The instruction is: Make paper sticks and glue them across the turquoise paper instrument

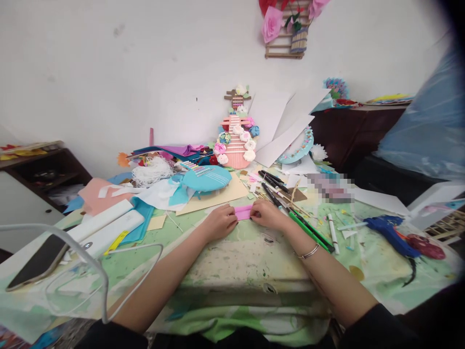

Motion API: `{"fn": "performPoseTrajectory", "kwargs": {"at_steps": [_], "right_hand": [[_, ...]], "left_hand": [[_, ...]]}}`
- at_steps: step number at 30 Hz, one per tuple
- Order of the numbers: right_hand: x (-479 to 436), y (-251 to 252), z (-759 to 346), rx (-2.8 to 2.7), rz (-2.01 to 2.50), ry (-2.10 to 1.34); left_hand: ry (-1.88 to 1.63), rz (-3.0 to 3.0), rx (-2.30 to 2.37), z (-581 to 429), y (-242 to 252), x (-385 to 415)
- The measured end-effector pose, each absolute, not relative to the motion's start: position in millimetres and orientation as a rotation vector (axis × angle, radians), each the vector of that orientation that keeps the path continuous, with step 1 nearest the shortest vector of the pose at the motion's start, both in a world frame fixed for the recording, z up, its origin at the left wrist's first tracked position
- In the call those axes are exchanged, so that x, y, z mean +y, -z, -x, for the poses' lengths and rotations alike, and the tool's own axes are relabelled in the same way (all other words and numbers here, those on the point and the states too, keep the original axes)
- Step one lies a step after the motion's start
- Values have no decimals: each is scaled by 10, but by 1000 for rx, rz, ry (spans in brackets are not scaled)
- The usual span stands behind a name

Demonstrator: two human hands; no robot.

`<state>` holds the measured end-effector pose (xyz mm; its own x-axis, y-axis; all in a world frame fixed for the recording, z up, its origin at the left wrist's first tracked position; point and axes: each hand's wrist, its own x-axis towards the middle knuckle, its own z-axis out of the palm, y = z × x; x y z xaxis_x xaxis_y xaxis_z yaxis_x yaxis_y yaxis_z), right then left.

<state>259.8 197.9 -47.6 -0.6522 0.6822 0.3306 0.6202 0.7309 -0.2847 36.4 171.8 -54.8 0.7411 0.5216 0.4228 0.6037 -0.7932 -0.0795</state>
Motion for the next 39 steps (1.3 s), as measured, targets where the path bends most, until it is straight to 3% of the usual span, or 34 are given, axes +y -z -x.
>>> {"fn": "performPoseTrajectory", "kwargs": {"at_steps": [21,30,39], "right_hand": [[1974,495,-2580,-2583,1119,-186],[2000,543,-2540,-2548,1218,-193],[2021,551,-2508,-2491,1324,-228]], "left_hand": [[613,2991,-1445,-326,461,1785],[475,2892,-1478,-362,500,1770],[572,2820,-1564,-374,558,1813]]}}
